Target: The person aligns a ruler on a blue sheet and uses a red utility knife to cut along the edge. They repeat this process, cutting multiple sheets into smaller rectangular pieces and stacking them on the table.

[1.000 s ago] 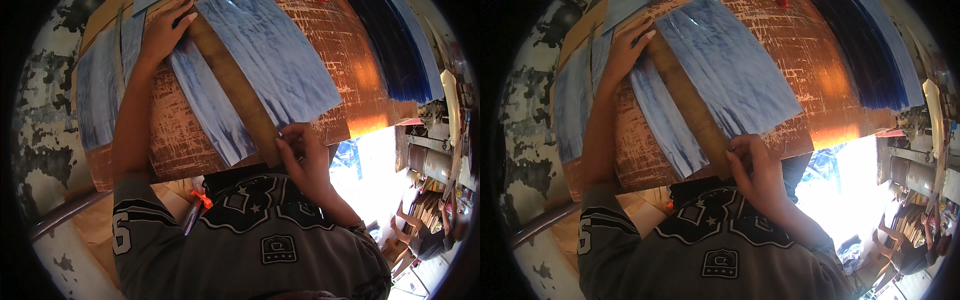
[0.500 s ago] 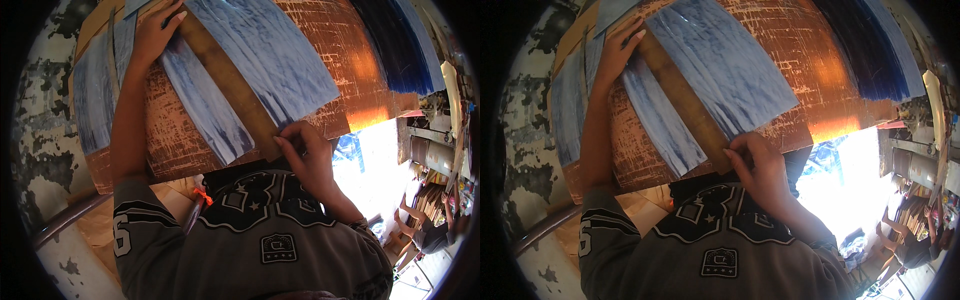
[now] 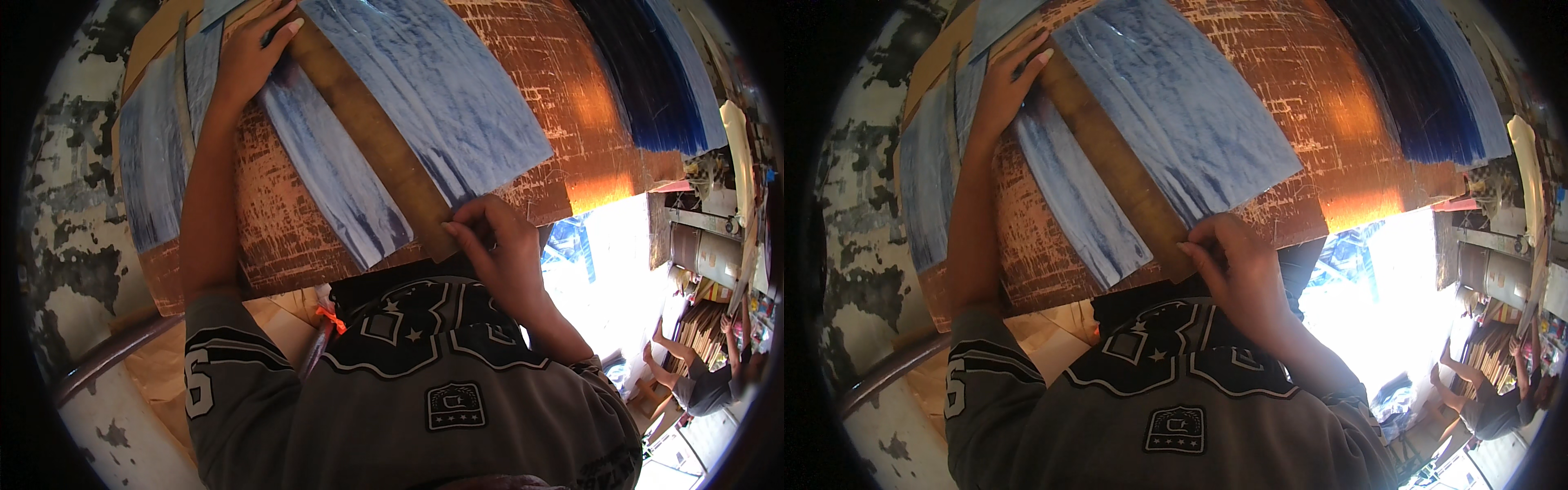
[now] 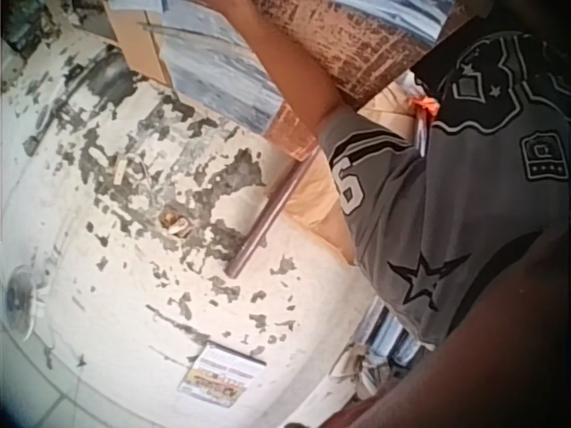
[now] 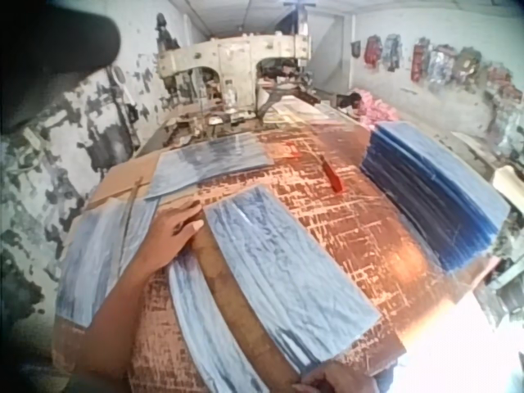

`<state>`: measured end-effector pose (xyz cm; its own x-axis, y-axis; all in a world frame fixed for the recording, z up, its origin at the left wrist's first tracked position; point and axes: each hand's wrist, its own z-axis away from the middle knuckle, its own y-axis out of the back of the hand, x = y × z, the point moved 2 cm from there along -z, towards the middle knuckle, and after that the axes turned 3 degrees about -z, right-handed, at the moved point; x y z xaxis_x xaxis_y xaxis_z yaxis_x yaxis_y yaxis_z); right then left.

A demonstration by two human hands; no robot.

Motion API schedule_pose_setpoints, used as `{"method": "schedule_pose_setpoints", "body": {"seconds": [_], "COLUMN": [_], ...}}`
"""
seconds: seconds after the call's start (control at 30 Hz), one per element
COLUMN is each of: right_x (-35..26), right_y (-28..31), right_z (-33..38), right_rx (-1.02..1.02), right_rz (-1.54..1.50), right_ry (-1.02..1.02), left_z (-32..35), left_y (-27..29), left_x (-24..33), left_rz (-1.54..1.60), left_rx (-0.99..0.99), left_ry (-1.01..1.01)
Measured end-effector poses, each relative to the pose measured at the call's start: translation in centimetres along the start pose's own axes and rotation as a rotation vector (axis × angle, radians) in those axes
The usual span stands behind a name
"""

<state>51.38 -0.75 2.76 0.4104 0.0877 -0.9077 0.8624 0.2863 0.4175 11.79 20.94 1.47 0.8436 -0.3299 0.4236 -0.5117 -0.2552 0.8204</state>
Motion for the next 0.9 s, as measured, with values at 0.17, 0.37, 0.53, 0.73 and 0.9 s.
{"method": "schedule_pose_setpoints", "body": {"seconds": [0.17, 0.37, 0.53, 0.73, 0.9], "right_x": [0.1, -0.9, -2.5, -0.7, 5.3], "right_y": [0.1, 2.4, 8.0, 12.6, 13.9], "right_z": [-0.2, -0.4, -4.9, -18.8, -32.2], "right_rx": [-0.015, -0.001, 0.108, 0.308, 0.515], "right_rz": [0.035, -0.007, 0.095, 0.309, 0.547], "right_ry": [0.010, -0.118, 0.074, 0.362, 0.378], "left_z": [0.2, 0.7, 0.9, 0.6, 0.6], "left_y": [0.0, -0.6, 0.1, 0.2, -0.3], "left_x": [0.1, -0.3, 0.5, 1.7, 1.0], "left_rz": [-0.021, -0.118, -0.120, -0.110, -0.085], "left_rx": [0.006, 0.094, 0.070, 0.090, 0.141], "left_ry": [0.026, 0.005, 0.048, 0.071, 0.071]}}
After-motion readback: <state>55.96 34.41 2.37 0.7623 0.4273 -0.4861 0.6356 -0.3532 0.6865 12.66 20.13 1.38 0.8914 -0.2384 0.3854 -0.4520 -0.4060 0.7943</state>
